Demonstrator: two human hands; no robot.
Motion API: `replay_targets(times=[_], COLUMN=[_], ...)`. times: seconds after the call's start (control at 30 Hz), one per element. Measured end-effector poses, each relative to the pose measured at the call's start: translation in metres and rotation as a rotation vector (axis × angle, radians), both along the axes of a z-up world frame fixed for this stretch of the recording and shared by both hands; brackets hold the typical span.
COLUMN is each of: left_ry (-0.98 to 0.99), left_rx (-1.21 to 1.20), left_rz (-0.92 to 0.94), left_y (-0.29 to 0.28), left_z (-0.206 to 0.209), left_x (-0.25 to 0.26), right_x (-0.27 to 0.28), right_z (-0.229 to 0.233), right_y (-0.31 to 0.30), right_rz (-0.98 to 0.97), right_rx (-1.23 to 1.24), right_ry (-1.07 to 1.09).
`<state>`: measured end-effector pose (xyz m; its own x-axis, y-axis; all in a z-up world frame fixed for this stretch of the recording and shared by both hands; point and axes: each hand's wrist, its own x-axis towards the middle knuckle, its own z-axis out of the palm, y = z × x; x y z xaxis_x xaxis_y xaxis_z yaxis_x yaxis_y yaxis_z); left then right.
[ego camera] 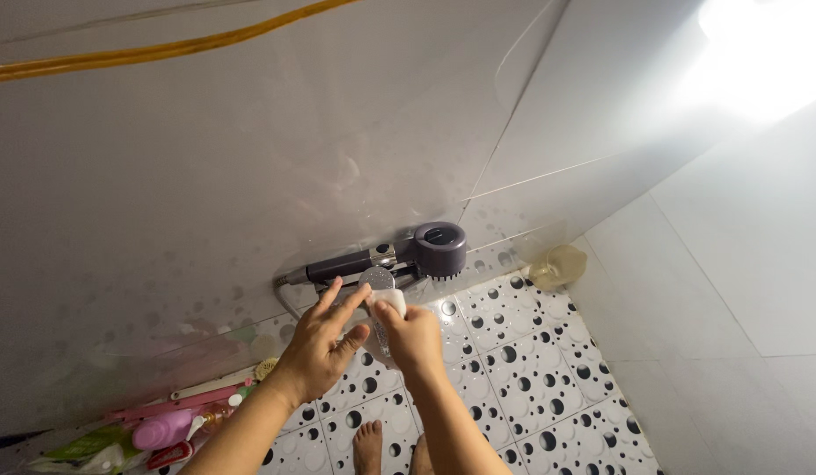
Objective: The person wipes the shower faucet and handle with a white cloth, cleaning various parts of the metal fixture.
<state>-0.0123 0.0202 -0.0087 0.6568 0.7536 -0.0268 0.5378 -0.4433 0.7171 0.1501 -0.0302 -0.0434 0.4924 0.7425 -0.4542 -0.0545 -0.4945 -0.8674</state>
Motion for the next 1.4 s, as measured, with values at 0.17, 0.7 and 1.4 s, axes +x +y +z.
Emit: replay_targets(times=[0.17, 0.7, 1.4], left_ry=[0.007, 0.033, -0.247], left_rx=[0.032, -0.226, -0.554], left_rz=[-0.033, 0.039, 0.286], left_y=[0.004, 0.024, 0.021], left_z=[-0.002, 0.009, 0.012], left_x=[-0.007, 0.000, 0.012], right_x=[0.008, 0.010, 0.024], right_z=[-0.002, 0.002, 0.032], right_y=[-0.034, -0.027, 0.008], right_rz=[0.036, 0.051, 0.183], right_rx=[0.030, 0.014, -0.191], right_ry=[0.306, 0.320, 0.201])
